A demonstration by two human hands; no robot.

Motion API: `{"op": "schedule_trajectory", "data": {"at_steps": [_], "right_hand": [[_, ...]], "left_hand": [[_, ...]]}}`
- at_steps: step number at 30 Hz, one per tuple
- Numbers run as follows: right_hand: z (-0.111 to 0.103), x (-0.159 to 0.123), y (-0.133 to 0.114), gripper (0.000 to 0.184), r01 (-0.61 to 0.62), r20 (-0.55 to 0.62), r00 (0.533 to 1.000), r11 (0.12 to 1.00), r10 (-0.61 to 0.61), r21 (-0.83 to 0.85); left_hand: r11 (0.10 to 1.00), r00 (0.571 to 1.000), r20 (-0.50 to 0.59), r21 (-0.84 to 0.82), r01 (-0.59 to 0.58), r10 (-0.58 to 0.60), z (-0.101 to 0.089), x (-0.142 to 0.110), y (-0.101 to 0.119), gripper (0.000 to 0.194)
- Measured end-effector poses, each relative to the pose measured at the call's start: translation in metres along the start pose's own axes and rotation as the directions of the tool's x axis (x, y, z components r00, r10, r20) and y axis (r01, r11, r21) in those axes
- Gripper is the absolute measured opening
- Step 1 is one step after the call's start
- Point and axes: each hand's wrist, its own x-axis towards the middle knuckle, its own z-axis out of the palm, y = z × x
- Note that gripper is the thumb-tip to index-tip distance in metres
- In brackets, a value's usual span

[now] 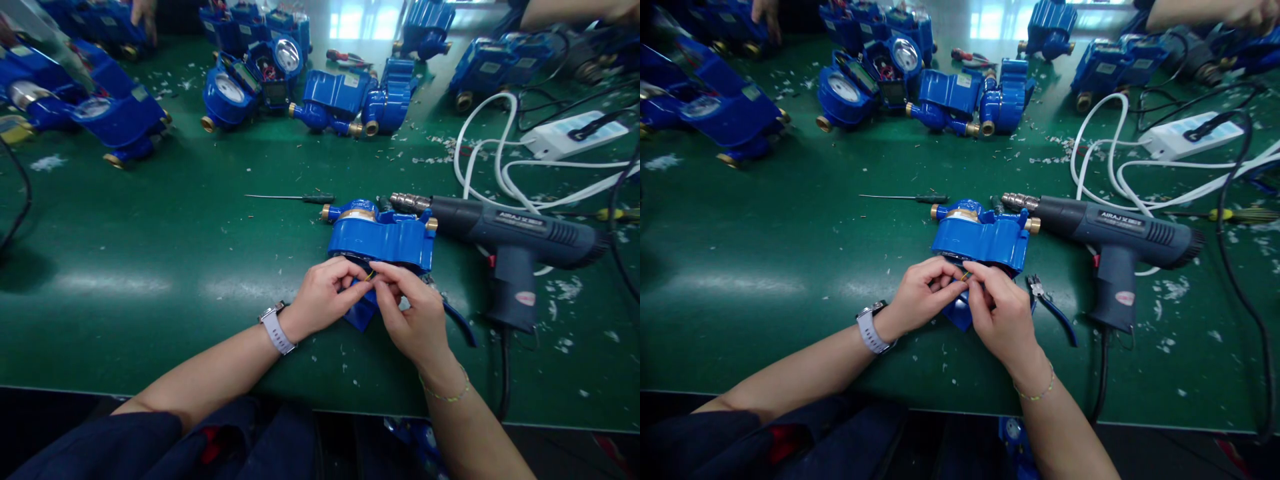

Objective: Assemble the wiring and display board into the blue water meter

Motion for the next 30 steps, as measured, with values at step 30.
{"op": "schedule_trajectory", "data": {"at_steps": [30], "right_hand": [[-0.0034, 0.0014, 0.0017, 0.01, -0.09, -0.015, 0.996, 0.995, 0.089, -0.048]], "left_hand": [[0.995, 0.993, 0.098, -0.067, 0.068, -0.062, -0.0028, 0.0005, 0.0006, 0.012]]}}
